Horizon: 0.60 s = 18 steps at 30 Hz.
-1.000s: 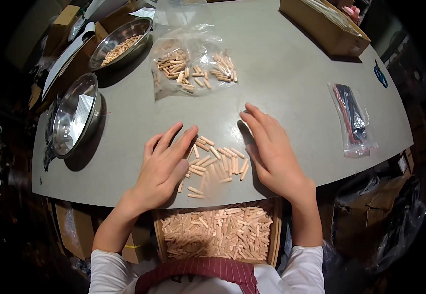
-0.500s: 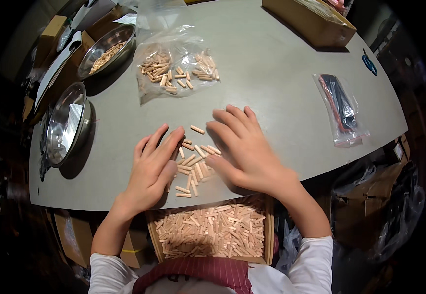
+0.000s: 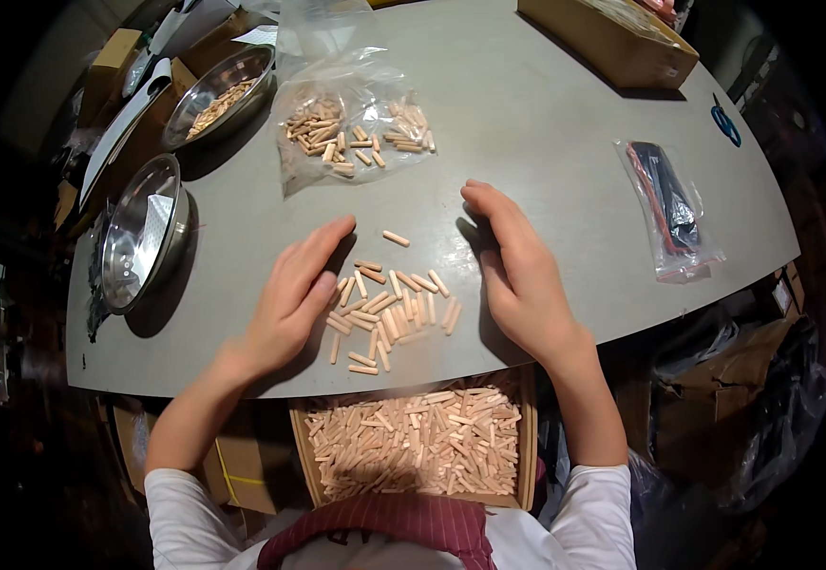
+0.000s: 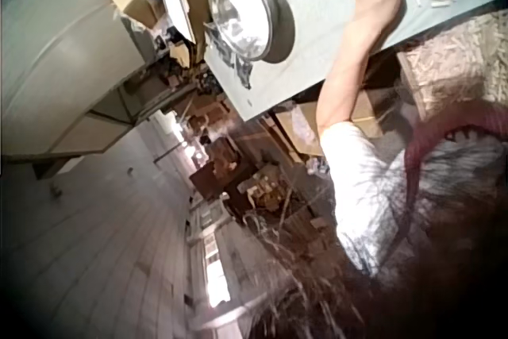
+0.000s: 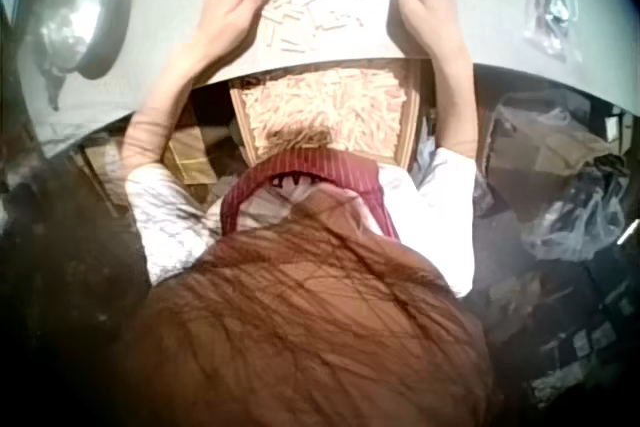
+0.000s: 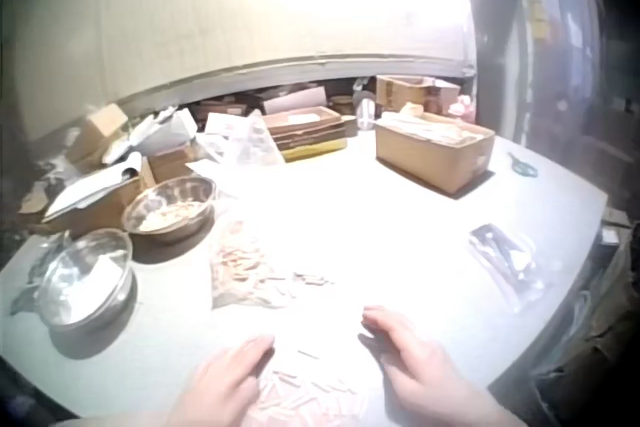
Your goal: The person pours wooden dowels from a plastic bag onto a table, sorts them into groups by hand, and sweeps the dowels into a box.
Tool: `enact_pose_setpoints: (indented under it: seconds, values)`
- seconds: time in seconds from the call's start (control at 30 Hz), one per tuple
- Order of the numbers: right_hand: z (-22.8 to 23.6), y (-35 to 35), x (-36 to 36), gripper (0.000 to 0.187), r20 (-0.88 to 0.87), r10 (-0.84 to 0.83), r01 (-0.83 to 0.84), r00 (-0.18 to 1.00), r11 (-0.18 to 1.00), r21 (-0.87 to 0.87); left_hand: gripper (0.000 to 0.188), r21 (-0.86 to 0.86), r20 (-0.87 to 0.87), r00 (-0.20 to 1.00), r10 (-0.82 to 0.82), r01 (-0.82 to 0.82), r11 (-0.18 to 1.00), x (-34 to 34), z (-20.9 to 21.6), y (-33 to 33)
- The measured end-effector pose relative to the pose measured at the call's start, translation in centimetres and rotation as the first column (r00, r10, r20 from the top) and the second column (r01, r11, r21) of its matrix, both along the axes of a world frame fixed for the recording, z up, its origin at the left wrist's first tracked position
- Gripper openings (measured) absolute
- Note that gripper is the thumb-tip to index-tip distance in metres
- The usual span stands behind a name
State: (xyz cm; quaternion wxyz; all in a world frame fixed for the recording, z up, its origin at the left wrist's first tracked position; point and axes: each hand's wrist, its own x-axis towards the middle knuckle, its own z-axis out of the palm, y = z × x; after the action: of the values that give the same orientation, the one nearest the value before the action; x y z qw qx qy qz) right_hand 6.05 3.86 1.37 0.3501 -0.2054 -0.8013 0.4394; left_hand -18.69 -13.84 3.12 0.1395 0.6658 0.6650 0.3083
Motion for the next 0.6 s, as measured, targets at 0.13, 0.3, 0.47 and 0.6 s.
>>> enact_pose_setpoints:
  seconds: [0.13, 0.3, 0.47, 0.6]
  values:
    - [0.1, 0.0, -0.2, 0.059, 0.119, -0.005, -0.015, 0.993, 0.986, 0.165, 0.052, -0.015, 0.059, 0.997, -0.053, 0.054, 0.998, -2.0, 0.3, 2.8]
    - [0.5, 0.0, 0.1, 0.050, 0.083, -0.018, 0.011, 0.996, 0.997, 0.075, 0.048, -0.083, 0.430, 0.874, -0.227, 0.289, 0.954, -1.6, 1.2, 6.3]
    - [0.4, 0.3, -0.2, 0.037, -0.034, -0.071, 0.069, 0.997, 0.996, -0.058, 0.053, -0.067, 0.511, 0.751, -0.417, 0.519, 0.852, -0.7, 1.0, 8.0]
    - [0.5, 0.5, -0.1, 0.029, -0.044, -0.091, 0.090, 0.995, 0.996, -0.016, 0.053, 0.034, 0.374, 0.715, -0.591, 0.626, 0.779, 0.5, -0.2, 8.6]
